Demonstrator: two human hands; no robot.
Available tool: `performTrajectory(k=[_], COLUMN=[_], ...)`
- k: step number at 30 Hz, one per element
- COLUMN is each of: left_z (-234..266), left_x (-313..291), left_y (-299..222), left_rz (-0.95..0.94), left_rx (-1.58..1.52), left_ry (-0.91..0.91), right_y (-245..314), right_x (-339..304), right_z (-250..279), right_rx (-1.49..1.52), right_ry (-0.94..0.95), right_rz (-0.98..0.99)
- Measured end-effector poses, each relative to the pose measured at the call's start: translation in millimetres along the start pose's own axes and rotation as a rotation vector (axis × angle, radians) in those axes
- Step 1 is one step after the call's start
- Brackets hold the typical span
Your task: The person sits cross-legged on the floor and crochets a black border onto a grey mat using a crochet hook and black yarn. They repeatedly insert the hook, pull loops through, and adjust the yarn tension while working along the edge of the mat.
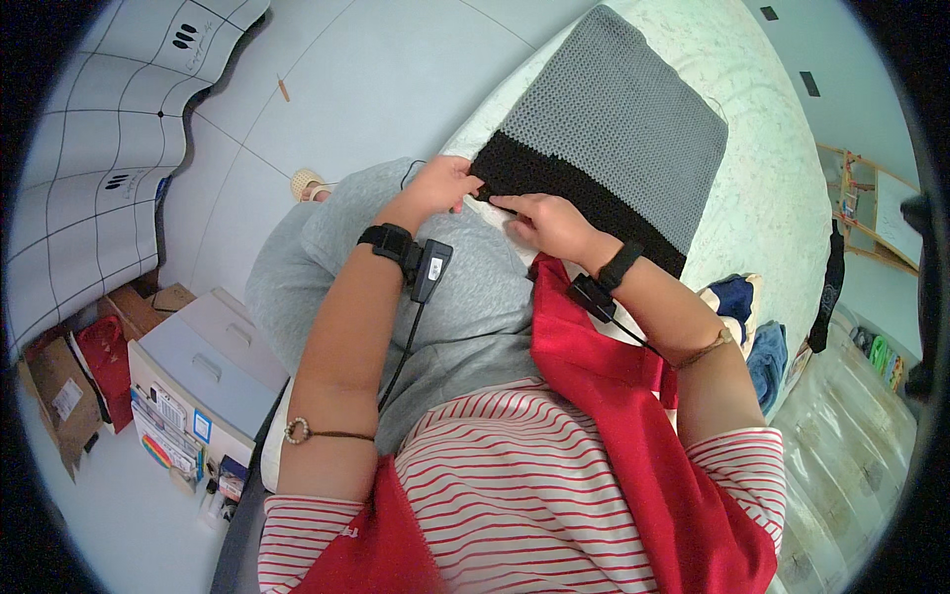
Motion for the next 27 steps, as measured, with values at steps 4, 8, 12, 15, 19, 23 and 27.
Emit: performTrajectory(k=[4,8,12,15,19,23,27], left_z=[0.3,-3.2,7.0,30.0,74.2,106.6,129.8], left_x=[1.5,-2.3,-25.4,-70.2,-152.9,-212.3,-220.5], left_y=[4.2,1.8,-9.3,-5.4,28.5,82.4,123.7], left_rz=[-0.029,-0.031,-0.159,-0.303,-0.318,-0.122,0.013], left_rx=[-0.047,-0.084,-0.294,-0.421,-0.384,-0.340,-0.153], left_ry=[0.004,-0.091,-0.208,-0.408,-0.735,-0.810,-0.723], right_y=[-2.1,-4.2,0.9,5.0,5.8,9.8,17.7], right_x=[2.1,3.7,2.2,10.4,49.5,133.9,250.6], right_z=[-1.9,-3.9,5.0,19.2,45.2,69.8,75.2], right_rx=[0.013,0.026,0.174,0.301,0.362,0.284,0.287], right_ry=[-0.033,-0.006,-0.045,-0.090,-0.158,-0.144,-0.054], right_rz=[0.011,-0.018,0.029,-0.035,-0.102,-0.087,-0.134])
Point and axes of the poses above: each hand's wrist, its own x-axis towards the middle knuckle, its own z-axis out of the back of the hand, y = z × x, the point moved 1 cm from there along x, towards the middle knuckle, and after that the axes turned 13 degrees about y, right-handed, at the moved point
